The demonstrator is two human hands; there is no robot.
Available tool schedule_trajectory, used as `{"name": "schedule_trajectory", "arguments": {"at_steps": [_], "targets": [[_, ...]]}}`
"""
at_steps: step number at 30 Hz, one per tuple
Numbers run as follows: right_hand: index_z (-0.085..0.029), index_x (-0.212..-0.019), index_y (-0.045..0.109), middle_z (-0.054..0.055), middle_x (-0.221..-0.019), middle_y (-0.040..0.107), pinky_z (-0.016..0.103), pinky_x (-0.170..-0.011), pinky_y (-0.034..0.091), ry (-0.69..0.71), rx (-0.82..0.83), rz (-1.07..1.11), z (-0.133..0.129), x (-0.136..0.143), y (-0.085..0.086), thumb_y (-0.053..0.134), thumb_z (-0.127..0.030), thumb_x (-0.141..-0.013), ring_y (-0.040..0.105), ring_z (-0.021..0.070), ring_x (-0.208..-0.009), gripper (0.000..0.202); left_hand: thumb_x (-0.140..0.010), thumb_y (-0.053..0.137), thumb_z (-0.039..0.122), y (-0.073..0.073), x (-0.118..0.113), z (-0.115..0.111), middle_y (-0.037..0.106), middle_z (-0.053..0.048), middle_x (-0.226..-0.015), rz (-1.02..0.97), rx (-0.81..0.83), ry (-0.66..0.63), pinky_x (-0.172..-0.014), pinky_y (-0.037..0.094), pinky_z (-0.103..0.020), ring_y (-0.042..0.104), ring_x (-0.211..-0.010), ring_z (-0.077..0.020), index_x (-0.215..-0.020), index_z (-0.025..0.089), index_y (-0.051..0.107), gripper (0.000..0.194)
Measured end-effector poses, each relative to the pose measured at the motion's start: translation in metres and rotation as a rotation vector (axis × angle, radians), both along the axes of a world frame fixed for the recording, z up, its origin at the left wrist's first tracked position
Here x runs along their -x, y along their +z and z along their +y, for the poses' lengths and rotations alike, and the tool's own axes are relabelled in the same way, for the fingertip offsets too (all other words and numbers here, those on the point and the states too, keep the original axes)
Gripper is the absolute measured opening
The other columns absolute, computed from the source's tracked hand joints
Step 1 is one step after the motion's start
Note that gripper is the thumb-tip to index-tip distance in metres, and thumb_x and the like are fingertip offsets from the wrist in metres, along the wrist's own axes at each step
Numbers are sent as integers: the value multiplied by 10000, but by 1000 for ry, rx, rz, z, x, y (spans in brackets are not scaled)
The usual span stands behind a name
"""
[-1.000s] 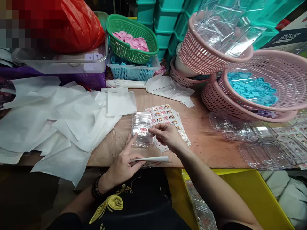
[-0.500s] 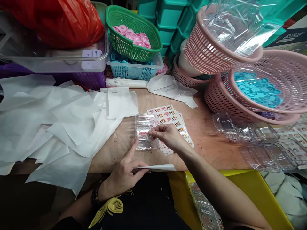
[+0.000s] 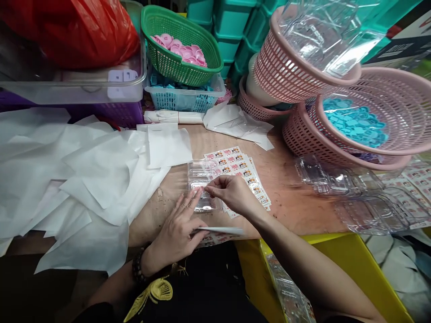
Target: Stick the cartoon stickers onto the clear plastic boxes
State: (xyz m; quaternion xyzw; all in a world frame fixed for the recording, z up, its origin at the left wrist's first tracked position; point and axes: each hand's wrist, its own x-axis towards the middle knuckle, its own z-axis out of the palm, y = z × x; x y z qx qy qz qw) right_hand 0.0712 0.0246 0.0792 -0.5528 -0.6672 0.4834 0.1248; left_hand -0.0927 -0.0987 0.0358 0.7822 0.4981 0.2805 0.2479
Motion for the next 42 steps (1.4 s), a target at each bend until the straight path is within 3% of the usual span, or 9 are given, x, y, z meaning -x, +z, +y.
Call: {"name": "schedule_trajectory", "arguments": {"at_steps": [7, 11, 15, 18, 22, 26, 32, 36, 42], "targets": [[-174, -1027, 647, 80, -596, 654, 304, -538, 335, 83, -470, -596, -15, -8, 4, 573, -631, -902, 598, 235, -560, 479, -924, 585, 157, 6, 2, 6, 361, -128, -1613, 57, 31, 24, -1208, 327, -602, 268, -1525, -316, -845, 182, 644, 102], [-189, -1026, 642, 107, -752, 690, 327, -618, 446, 32, -563, -407, -28, -35, 17, 579, -656, -888, 651, 254, -699, 491, -918, 596, 158, 10, 4, 3, 334, -127, -1628, 29, 26, 14, -1210, 309, -616, 228, -1535, -340, -851, 177, 655, 91], [-229, -969, 699, 81, -916, 712, 323, -738, 519, 391, -435, -11, -54, -51, 29, 698, -469, -878, 664, 222, -864, 257, -879, 657, 150, 19, 5, -5, 504, -147, -1520, -100, -74, 67, -1167, 385, -594, 360, -1479, -362, -872, 184, 720, 72], [-208, -826, 706, 39, -761, 709, 283, -662, 510, 311, -279, 14, -67, -58, 28, 615, -313, -947, 659, 173, -731, 184, -830, 748, 224, 22, 5, -11, 745, -119, -1120, -316, 3, 209, -895, 619, -403, 721, -1046, -259, -1029, 185, 735, 204], [-201, -906, 732, 47, -814, 753, 294, -629, 518, 311, -162, -87, -74, -63, 26, 632, -393, -933, 681, 186, -713, 219, -816, 768, 305, 18, 5, -16, 766, -29, -765, -590, 374, 335, -572, 595, -219, 715, -629, -150, -1013, 152, 747, 250], [-207, -1146, 683, 111, -1097, 755, 477, -920, 487, 374, -501, -142, -81, -58, 28, 748, -395, -853, 678, 285, -1004, 355, -798, 781, 323, 16, -2, -18, 790, -40, -789, -624, 481, 324, -640, 588, -223, 730, -695, -167, -854, 159, 787, 173], [-239, -912, 684, -34, -789, 772, 442, -1025, 442, 295, -591, 86, -90, -49, 16, 625, -274, -964, 702, 137, -688, 85, -824, 734, 466, 11, -11, -20, 698, -20, -565, -639, 504, 348, -477, 466, -197, 615, -512, -122, -633, 133, 723, 384], [-253, -991, 695, -37, -834, 790, 463, -1082, 433, 227, -752, 108, -95, -51, 3, 598, -241, -978, 718, 117, -672, 98, -734, 812, 504, 8, -17, -23, 782, -49, -804, -835, 671, 340, -630, 572, -256, 705, -692, -171, -968, 134, 763, 440], [-363, -913, 746, -57, -850, 774, 361, -903, 552, 281, -1477, 74, -102, -63, -14, 733, -131, -842, 716, 138, -779, 243, -667, 847, 542, -2, -17, -24, 732, -43, -656, -887, 880, 309, -552, 539, -246, 663, -588, -158, -761, 114, 749, 449]]}}
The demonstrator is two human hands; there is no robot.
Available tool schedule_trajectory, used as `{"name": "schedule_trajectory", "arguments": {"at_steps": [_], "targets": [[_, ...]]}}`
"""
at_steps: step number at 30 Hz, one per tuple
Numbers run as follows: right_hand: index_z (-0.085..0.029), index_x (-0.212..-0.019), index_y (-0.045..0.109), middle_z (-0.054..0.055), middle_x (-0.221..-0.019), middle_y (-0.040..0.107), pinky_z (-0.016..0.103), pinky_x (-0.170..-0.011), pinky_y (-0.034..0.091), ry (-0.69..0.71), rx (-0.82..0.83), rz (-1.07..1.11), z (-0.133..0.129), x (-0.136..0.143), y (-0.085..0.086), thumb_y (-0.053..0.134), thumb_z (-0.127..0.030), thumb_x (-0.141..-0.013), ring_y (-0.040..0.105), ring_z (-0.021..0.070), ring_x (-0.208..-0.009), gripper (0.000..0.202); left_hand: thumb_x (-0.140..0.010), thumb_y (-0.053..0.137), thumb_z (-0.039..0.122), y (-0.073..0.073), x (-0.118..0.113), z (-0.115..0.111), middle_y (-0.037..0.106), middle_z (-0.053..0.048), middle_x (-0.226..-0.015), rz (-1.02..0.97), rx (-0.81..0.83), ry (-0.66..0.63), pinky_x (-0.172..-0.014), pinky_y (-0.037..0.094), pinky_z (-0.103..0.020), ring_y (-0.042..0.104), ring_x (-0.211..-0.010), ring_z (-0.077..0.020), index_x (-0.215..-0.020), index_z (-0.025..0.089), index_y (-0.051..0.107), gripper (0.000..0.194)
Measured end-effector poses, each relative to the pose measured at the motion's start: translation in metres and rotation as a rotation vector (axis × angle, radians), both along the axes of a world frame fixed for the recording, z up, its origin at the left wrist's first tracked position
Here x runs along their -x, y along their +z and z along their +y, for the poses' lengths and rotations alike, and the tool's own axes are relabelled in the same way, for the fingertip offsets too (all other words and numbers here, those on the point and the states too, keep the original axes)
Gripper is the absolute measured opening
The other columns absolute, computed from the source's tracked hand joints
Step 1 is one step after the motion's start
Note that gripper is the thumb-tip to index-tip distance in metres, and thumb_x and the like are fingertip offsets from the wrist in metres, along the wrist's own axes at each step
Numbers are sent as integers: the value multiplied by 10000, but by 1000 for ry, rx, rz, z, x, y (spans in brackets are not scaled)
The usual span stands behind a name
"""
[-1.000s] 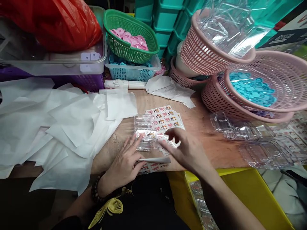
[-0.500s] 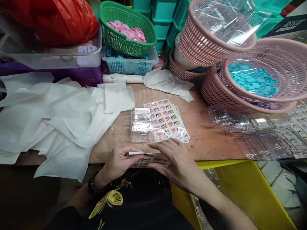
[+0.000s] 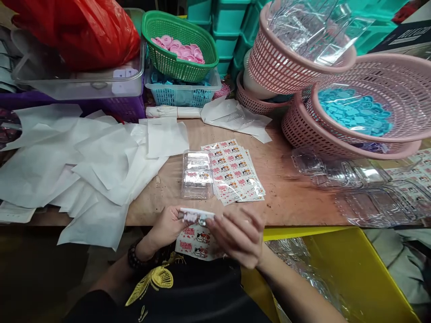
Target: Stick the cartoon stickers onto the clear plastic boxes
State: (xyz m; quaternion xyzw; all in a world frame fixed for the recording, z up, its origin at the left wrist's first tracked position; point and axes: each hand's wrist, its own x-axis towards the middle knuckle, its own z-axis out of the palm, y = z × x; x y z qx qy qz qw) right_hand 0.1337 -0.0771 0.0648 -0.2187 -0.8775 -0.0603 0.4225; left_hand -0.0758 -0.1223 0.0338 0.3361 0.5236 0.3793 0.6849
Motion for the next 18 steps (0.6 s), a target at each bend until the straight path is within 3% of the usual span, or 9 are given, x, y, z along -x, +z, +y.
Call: {"name": "schedule_trajectory", "arguments": {"at_steps": [2, 5, 8, 10, 13, 16, 18], "targets": [[-394, -925, 757, -71, -722, 722, 312, -748, 574, 59, -13, 84, 1, -5, -2, 755, -136, -820, 666, 123, -659, 278, -651, 850, 558, -4, 2, 0, 706, -37, -606, 37, 10, -41, -492, 505, -230, 623, -524, -140, -717, 111, 747, 463], [-368, -1094, 743, -21, -755, 701, 332, -635, 565, -35, 426, 362, 15, -7, -2, 672, -174, -895, 655, 152, -659, 287, -752, 784, 547, -7, 3, 0, 765, -89, -823, 173, -163, -3, -613, 584, -270, 715, -723, -195, -829, 139, 790, 415], [-353, -1301, 642, 12, -942, 750, 392, -803, 589, -78, 741, 407, 43, 1, -3, 621, -198, -937, 710, 187, -844, 396, -850, 733, 430, -5, -2, -2, 704, -148, -1212, 375, -521, 72, -865, 608, -338, 712, -1054, -244, -882, 173, 795, 266], [-359, -1467, 479, 34, -1139, 750, 460, -994, 533, -5, 782, 259, 64, 11, -8, 598, -211, -953, 697, 218, -1071, 548, -896, 695, 337, -3, -7, -2, 649, -157, -1303, 510, -730, 74, -922, 598, -353, 701, -1095, -235, -893, 180, 783, 181], [-361, -1586, 229, 52, -1365, 660, 549, -1131, 408, 116, 774, 32, 87, 26, -18, 560, -226, -973, 547, 258, -1345, 709, -918, 660, 248, -4, -12, 0, 684, -132, -1177, 721, -877, 97, -865, 622, -332, 734, -963, -195, -902, 183, 754, 116], [-351, -1608, 95, 50, -1398, 637, 658, -1182, 260, 142, 791, -118, 98, 36, -26, 539, -253, -987, 400, 286, -1462, 770, -921, 643, 214, -8, -13, 6, 664, -132, -1242, 818, -938, 98, -929, 613, -353, 712, -1083, -227, -931, 183, 735, 98], [-346, -1610, 61, 54, -1381, 650, 660, -1178, 262, 154, 811, -146, 103, 38, -28, 534, -274, -994, 387, 285, -1471, 780, -924, 632, 200, -12, -13, 9, 621, -143, -1352, 824, -967, 66, -998, 585, -365, 660, -1209, -250, -954, 179, 729, 104]]}}
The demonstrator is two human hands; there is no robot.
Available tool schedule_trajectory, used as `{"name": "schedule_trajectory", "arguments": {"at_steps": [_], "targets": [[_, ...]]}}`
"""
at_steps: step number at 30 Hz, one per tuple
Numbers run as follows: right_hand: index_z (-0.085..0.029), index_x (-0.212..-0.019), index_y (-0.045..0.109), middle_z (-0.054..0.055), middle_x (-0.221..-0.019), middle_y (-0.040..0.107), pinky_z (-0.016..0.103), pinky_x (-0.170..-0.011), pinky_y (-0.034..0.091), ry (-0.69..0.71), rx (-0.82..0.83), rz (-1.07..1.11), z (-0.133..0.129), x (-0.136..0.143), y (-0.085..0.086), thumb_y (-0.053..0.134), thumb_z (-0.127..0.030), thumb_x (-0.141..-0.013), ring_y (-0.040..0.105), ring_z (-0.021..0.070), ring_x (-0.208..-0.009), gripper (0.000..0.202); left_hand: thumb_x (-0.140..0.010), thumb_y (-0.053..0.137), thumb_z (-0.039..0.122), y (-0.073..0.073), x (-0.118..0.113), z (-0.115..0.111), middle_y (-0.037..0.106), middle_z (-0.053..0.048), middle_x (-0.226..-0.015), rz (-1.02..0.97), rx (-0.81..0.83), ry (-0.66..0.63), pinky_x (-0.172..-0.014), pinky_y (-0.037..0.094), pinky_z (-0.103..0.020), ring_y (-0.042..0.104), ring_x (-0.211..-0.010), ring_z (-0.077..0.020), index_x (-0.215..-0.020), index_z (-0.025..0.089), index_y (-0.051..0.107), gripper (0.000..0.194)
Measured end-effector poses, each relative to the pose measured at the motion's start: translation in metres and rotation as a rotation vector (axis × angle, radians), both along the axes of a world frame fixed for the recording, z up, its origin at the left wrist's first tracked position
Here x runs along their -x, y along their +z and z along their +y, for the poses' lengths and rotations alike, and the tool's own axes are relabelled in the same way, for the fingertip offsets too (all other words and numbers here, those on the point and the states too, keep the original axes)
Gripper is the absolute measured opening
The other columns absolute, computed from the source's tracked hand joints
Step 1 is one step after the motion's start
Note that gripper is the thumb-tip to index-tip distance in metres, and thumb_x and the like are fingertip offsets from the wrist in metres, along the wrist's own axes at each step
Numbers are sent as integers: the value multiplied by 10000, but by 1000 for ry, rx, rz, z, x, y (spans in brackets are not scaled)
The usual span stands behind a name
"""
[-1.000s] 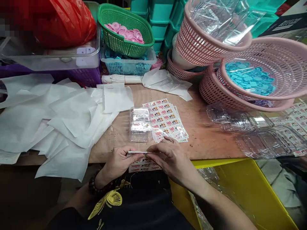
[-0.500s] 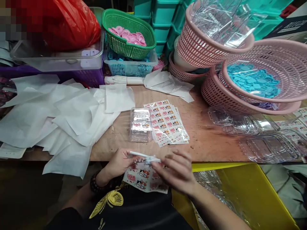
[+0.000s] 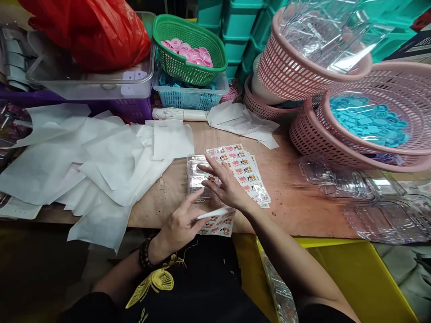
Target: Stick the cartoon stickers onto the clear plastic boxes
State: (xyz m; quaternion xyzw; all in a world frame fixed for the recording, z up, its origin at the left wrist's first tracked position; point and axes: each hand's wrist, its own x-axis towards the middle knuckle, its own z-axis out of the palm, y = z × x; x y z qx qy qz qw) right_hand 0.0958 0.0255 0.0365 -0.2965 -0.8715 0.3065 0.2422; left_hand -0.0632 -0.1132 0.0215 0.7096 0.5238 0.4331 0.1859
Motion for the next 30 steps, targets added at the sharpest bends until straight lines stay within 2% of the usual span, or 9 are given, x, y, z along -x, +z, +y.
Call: {"name": "schedule_trajectory", "arguments": {"at_steps": [3, 5, 7, 13, 16, 23, 27, 30], "targets": [[-341, -1611, 84, 73, -1382, 648, 602, -1158, 342, 29, 7, 14, 5, -2, -2, 557, -303, -986, 413, 280, -1456, 785, -925, 627, 192, -5, -1, 2, 577, -149, -1432, 14, 13, -16, -994, 585, -340, 654, -1225, -243, -965, 175, 719, 101], [-340, -1610, 104, 80, -1387, 642, 580, -1164, 352, 59, 22, 37, 8, -3, -3, 583, -308, -976, 440, 276, -1439, 795, -925, 627, 192, -8, -1, 2, 551, -150, -1462, 6, 10, -30, -1012, 577, -352, 620, -1276, -257, -954, 175, 713, 92], [-340, -1607, 127, 89, -1397, 631, 561, -1168, 363, 62, 59, 68, 8, -2, -4, 598, -299, -968, 487, 271, -1406, 795, -922, 635, 195, -11, -2, 2, 565, -151, -1444, -1, -9, -39, -1036, 563, -373, 587, -1316, -272, -930, 175, 708, 76], [-372, -1598, 148, 115, -1515, 503, 523, -1137, 436, -5, 180, 126, 3, 4, -6, 581, -235, -972, 568, 260, -1333, 773, -915, 640, 183, -16, -4, 0, 627, -152, -1343, -7, -5, -9, -1021, 572, -375, 643, -1243, -259, -914, 176, 699, 59], [-377, -1599, 146, 105, -1463, 559, 537, -1148, 426, -12, 196, 119, 1, 4, -7, 573, -222, -976, 562, 256, -1340, 771, -916, 639, 186, -15, -5, -1, 631, -152, -1334, -7, -7, 1, -1012, 577, -367, 644, -1241, -260, -906, 175, 700, 63], [-366, -1596, 176, 83, -1384, 630, 497, -1078, 510, -111, 175, 170, -4, 12, -13, 541, -180, -975, 596, 238, -1302, 744, -927, 610, 161, -15, -7, 1, 658, -139, -1297, -9, -27, 12, -964, 601, -328, 685, -1174, -231, -953, 178, 704, 100], [-359, -1594, 190, 70, -1357, 654, 488, -1089, 499, -180, 163, 161, -9, 18, -14, 516, -159, -977, 616, 227, -1277, 726, -925, 608, 159, -19, -9, 0, 647, -143, -1309, 7, -26, 26, -1000, 588, -367, 665, -1209, -249, -956, 178, 707, 106], [-359, -1602, 154, 66, -1331, 675, 510, -1124, 453, -173, 109, 131, -9, 17, -12, 494, -172, -990, 583, 224, -1316, 724, -922, 601, 149, -22, -10, -1, 637, -139, -1326, 16, -45, 34, -1032, 570, -387, 639, -1248, -259, -965, 184, 710, 122]]}}
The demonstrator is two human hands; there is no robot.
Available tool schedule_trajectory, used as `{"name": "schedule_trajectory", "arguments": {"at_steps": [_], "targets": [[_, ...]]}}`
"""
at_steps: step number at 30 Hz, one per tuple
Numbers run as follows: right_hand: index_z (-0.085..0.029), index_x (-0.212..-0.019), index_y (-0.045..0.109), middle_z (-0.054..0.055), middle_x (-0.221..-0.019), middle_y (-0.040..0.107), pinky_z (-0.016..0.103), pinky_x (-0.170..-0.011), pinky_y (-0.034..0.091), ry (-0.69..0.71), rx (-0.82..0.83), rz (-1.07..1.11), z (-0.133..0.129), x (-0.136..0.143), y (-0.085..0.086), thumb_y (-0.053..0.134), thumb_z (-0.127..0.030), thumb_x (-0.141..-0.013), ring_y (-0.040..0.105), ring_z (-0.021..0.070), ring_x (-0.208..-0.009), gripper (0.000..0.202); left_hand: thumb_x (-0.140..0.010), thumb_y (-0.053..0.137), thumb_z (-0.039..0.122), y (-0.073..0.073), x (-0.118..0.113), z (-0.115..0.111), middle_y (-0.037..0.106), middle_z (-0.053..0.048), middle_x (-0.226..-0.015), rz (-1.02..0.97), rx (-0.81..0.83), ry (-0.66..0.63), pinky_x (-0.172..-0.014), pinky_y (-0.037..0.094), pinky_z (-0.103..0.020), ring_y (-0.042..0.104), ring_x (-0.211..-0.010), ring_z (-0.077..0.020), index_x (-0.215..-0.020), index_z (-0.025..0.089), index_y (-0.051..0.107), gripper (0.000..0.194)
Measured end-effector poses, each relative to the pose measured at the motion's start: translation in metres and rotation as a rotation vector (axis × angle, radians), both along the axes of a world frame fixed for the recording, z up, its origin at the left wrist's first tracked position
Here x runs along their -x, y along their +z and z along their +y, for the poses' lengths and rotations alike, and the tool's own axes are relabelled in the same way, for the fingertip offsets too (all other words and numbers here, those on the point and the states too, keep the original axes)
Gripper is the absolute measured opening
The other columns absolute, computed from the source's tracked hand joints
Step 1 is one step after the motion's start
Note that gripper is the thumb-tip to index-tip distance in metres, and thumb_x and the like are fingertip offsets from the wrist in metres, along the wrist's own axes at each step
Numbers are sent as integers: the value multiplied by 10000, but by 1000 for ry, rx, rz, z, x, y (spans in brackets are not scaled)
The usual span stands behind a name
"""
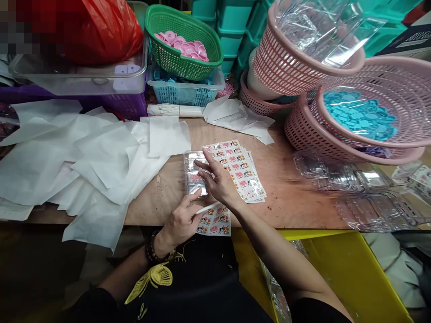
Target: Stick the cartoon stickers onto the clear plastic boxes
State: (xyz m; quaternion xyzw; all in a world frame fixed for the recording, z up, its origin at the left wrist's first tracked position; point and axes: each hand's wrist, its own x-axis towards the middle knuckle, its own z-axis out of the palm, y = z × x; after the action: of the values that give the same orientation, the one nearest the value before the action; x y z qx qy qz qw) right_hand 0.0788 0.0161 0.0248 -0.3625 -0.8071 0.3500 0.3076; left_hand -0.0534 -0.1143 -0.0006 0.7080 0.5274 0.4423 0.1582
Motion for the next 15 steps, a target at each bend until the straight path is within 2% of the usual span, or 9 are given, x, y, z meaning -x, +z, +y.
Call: {"name": "schedule_trajectory", "arguments": {"at_steps": [3, 6, 10, 15], "targets": [[-337, -1613, 68, 85, -1388, 639, 544, -1139, 423, 79, -34, -66, 3, -4, 6, 649, -270, -928, 499, 257, -1395, 901, -914, 606, 144, -3, -1, -2, 649, -126, -1298, -10, -15, 6, -1046, 560, -381, 652, -1225, -249, -946, 190, 713, 121], [-323, -1615, 57, 86, -1412, 622, 538, -1085, 480, 97, -58, -142, 4, -6, 12, 799, -335, -812, 493, 296, -1393, 1094, -908, 613, 153, -5, -1, -3, 650, -114, -1291, -16, 2, 20, -1041, 563, -383, 656, -1212, -245, -956, 200, 718, 124], [-314, -1601, 190, 59, -1336, 681, 461, -923, 594, 46, -152, -272, 3, -5, 18, 758, -444, -840, 549, 301, -1329, 958, -913, 609, 160, -6, -1, -2, 642, -124, -1288, -5, -2, 38, -1020, 576, -379, 663, -1197, -246, -961, 194, 721, 126], [-267, -1578, 289, 76, -1342, 675, 425, -835, 629, 15, -254, -388, 2, -1, 16, 676, -479, -899, 538, 305, -1344, 809, -907, 603, 137, -7, -5, -3, 640, -122, -1280, -2, 4, 33, -1033, 571, -384, 661, -1203, -252, -972, 197, 723, 150]]}}
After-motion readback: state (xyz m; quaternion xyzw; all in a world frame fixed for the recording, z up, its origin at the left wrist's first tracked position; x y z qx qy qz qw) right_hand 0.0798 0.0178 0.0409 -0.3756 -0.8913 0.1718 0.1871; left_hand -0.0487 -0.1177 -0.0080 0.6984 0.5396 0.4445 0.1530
